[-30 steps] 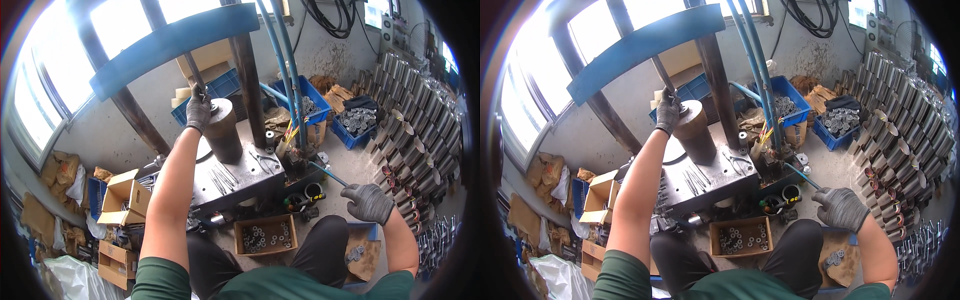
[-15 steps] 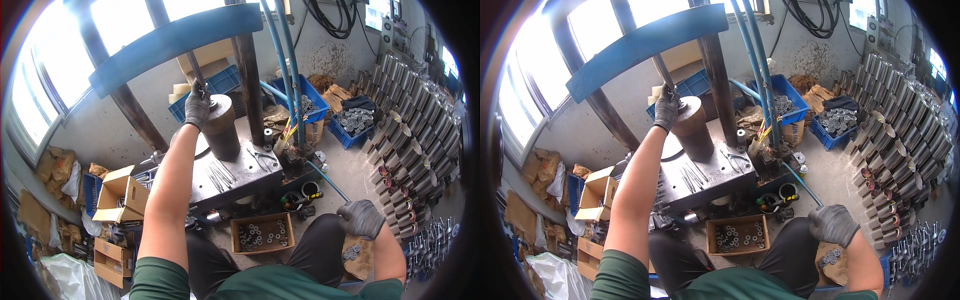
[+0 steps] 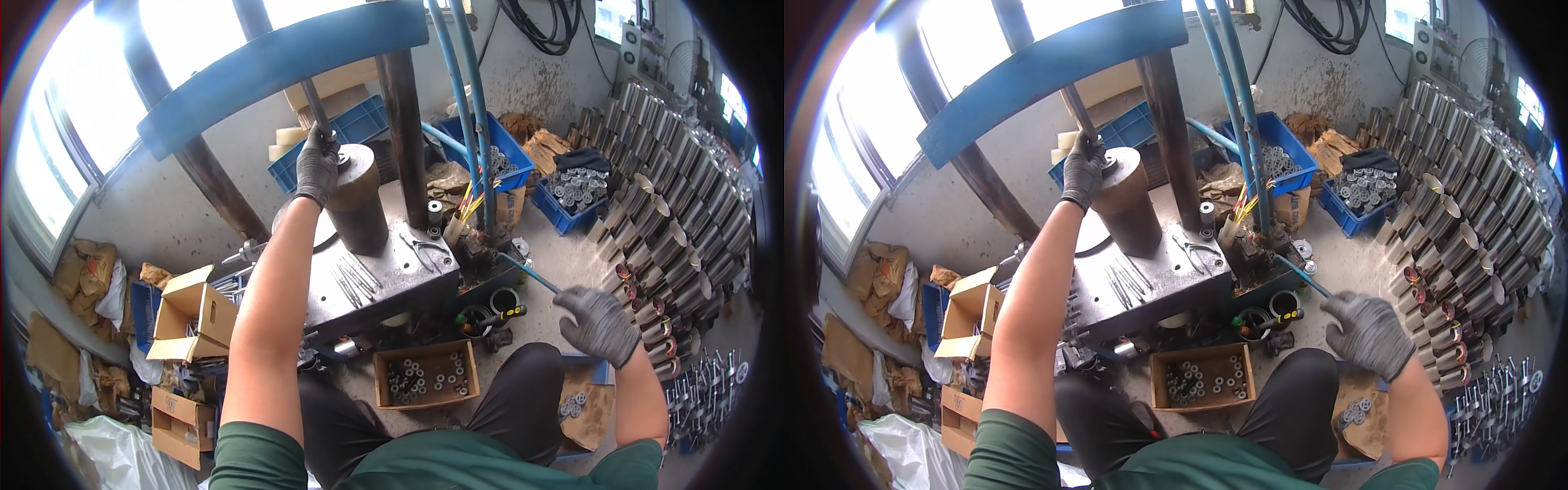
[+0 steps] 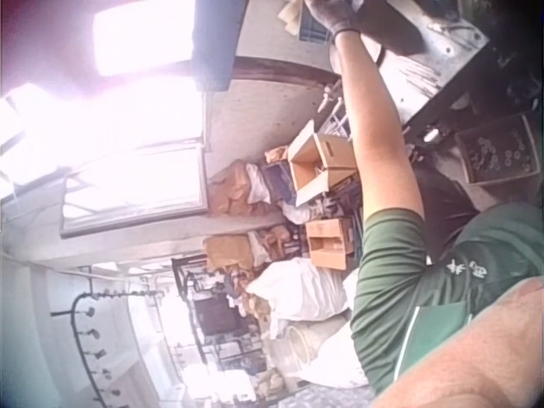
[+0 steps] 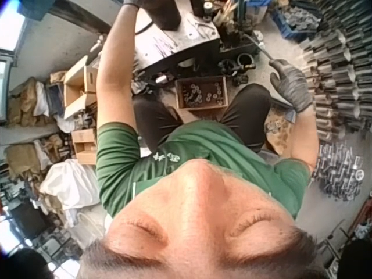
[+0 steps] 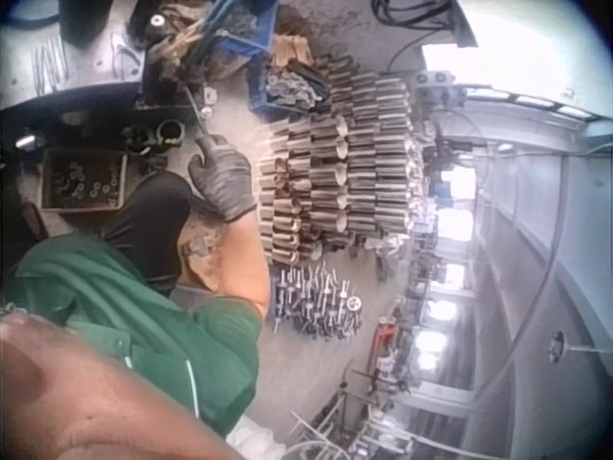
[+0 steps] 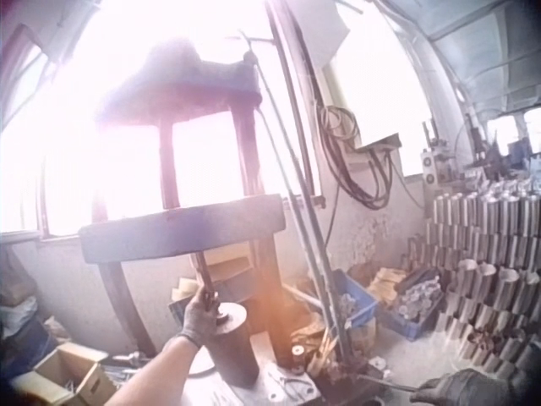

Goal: Operating a manual press machine to assemble metal components.

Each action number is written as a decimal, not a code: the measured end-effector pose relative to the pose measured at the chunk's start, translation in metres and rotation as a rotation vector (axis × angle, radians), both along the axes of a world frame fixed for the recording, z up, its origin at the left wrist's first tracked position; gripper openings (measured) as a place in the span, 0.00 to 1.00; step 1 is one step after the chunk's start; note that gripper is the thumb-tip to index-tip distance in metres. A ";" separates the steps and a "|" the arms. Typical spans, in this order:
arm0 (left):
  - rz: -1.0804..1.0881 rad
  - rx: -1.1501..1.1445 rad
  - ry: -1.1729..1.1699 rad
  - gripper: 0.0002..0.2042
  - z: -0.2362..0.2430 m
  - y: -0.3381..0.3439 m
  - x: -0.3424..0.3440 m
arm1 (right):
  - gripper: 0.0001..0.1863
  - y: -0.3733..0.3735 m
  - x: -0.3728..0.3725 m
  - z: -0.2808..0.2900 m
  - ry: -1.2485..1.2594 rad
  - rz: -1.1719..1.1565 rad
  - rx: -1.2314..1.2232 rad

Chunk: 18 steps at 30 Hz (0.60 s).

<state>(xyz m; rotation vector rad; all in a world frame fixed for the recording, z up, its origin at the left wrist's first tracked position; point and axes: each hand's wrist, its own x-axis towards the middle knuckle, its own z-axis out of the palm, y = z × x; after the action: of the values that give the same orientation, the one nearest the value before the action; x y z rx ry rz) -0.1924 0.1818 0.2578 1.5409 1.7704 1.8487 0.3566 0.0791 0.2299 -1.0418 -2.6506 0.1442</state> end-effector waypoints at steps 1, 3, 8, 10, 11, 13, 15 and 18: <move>0.013 -0.025 0.018 0.24 0.002 -0.003 -0.001 | 0.15 0.012 -0.015 0.014 0.079 -0.006 0.109; 0.015 -0.043 0.028 0.24 0.002 -0.001 -0.002 | 0.12 0.043 -0.048 0.042 0.257 -0.012 0.381; -0.043 0.003 -0.067 0.17 0.000 0.007 0.013 | 0.15 0.141 -0.087 0.079 0.385 -0.106 0.474; -0.054 0.006 -0.106 0.17 0.002 0.003 0.015 | 0.17 0.147 -0.092 0.079 0.399 -0.140 0.429; -0.075 0.009 -0.146 0.18 0.002 0.003 0.017 | 0.19 0.142 -0.090 0.078 0.352 -0.142 0.437; -0.085 0.018 -0.133 0.23 -0.003 0.004 0.002 | 0.22 0.124 -0.087 0.079 0.312 -0.124 0.441; -0.086 0.021 -0.119 0.27 -0.006 0.001 -0.011 | 0.21 0.091 -0.070 0.071 0.140 -0.135 0.276; -0.101 -0.024 -0.092 0.26 -0.004 0.007 -0.007 | 0.20 0.045 -0.010 0.034 -0.095 -0.007 0.069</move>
<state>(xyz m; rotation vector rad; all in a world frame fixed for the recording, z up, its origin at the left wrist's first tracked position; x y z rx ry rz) -0.1996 0.1883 0.2535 1.4825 1.6377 1.8139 0.3466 0.1240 0.2638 -1.0601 -2.7152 0.0019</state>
